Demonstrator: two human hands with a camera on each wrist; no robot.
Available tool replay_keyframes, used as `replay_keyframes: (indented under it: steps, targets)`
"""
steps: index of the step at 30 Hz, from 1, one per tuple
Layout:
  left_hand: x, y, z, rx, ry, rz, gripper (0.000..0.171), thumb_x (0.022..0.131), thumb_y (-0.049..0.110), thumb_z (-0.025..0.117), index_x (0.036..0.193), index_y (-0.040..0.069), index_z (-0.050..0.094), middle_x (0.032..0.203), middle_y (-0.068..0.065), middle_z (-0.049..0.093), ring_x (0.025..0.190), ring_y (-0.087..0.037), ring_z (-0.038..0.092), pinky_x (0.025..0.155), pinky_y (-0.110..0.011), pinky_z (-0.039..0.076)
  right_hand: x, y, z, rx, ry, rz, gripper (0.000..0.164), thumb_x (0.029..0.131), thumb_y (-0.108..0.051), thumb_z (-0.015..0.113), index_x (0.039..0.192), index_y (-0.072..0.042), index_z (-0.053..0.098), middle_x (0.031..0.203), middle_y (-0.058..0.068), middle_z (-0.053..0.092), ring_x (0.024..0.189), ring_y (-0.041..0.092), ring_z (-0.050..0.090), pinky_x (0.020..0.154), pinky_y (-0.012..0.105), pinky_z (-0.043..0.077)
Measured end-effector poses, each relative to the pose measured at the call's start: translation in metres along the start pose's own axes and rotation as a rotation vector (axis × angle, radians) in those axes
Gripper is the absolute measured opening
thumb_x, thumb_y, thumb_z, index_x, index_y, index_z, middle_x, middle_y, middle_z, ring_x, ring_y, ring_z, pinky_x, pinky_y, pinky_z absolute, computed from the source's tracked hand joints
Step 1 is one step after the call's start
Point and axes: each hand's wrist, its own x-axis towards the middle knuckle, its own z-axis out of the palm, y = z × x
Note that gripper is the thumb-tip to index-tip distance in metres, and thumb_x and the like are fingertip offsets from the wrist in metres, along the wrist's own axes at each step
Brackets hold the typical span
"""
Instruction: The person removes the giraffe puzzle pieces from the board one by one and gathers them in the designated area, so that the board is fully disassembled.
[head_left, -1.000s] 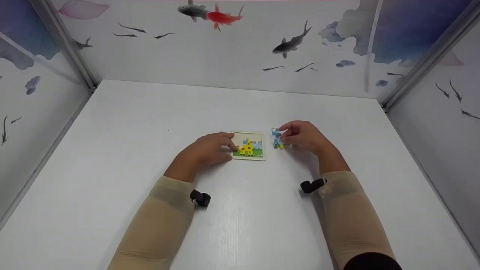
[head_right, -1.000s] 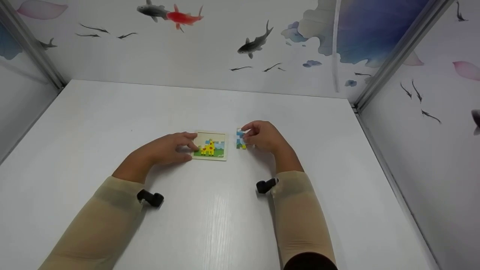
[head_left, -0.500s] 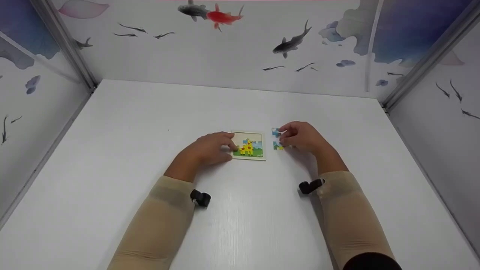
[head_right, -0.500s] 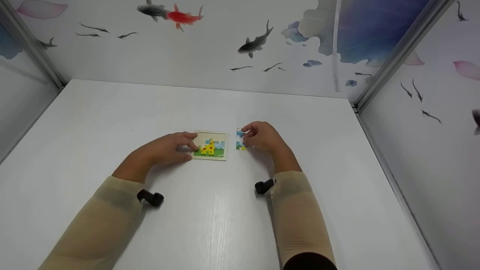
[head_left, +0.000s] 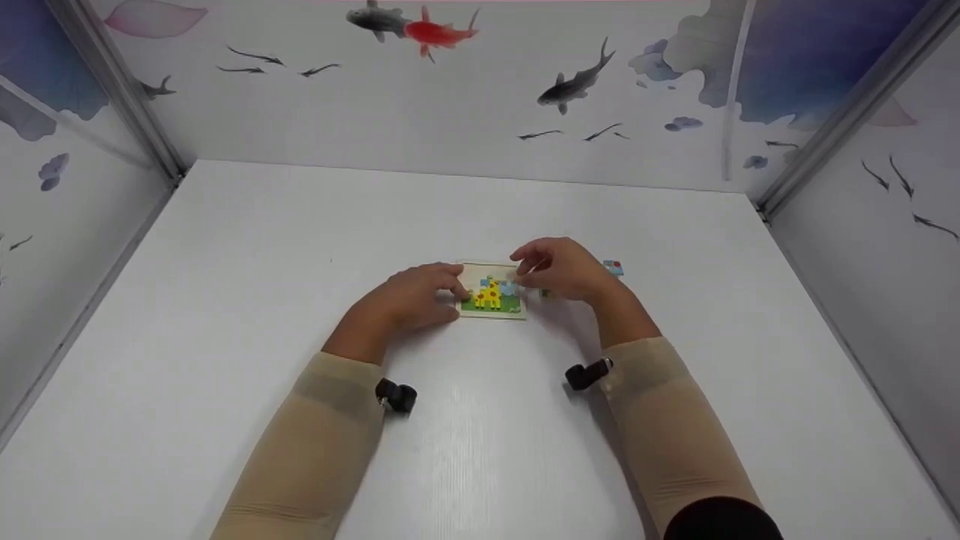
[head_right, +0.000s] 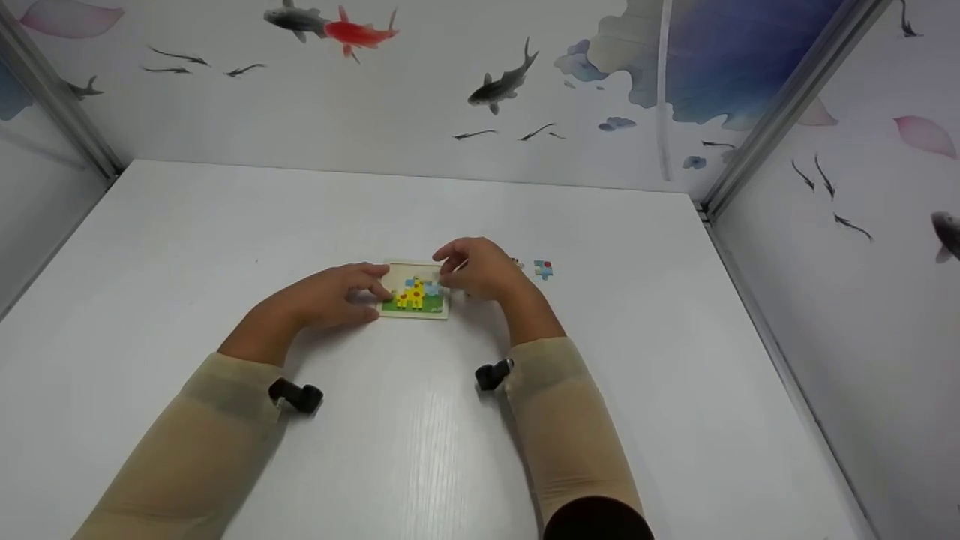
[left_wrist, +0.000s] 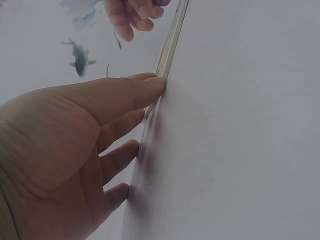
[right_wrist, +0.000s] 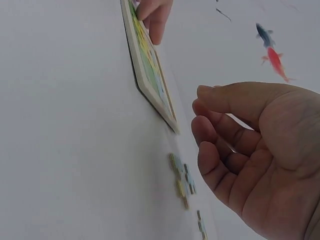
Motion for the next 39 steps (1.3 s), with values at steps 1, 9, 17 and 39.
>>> replay_keyframes:
  steps: [1,9,17,39]
  targets:
    - [0.0,0.0,0.0,0.005,-0.001,0.003,0.031,0.101,0.028,0.07,0.13,0.035,0.075,0.173,0.013,0.038,0.167,-0.024,0.026,0.136,-0.055,0.021,0.001,-0.003,0.003,0.001,-0.006,-0.011,0.039,0.097,-0.023,0.08,0.135,-0.026,0.072,0.117,-0.002,0.073,0.112,0.023,0.064,0.088,0.034,0.06]
    - [0.002,-0.004,0.0,0.019,0.003,0.04,0.029,0.1,0.028,0.071,0.128,0.034,0.077,0.172,0.011,0.04,0.166,-0.026,0.028,0.136,-0.057,0.022,0.009,-0.016,0.02,0.019,-0.036,-0.062,0.035,0.098,-0.02,0.078,0.132,-0.026,0.073,0.119,-0.002,0.073,0.114,0.023,0.066,0.099,0.039,0.059]
    - [0.003,-0.005,0.0,0.035,0.006,0.053,0.029,0.101,0.03,0.071,0.13,0.034,0.076,0.173,0.011,0.04,0.166,-0.026,0.029,0.135,-0.056,0.023,0.009,-0.012,0.029,0.005,-0.072,-0.022,0.035,0.096,-0.017,0.078,0.128,-0.032,0.073,0.131,-0.004,0.068,0.114,0.024,0.063,0.094,0.036,0.059]
    - [0.001,-0.004,0.0,0.026,0.009,0.043,0.028,0.101,0.027,0.071,0.127,0.035,0.077,0.172,0.012,0.041,0.165,-0.025,0.03,0.135,-0.056,0.024,0.009,-0.015,0.035,0.003,-0.068,-0.051,0.045,0.098,-0.007,0.073,0.133,-0.036,0.07,0.14,-0.006,0.062,0.113,0.025,0.062,0.094,0.036,0.061]
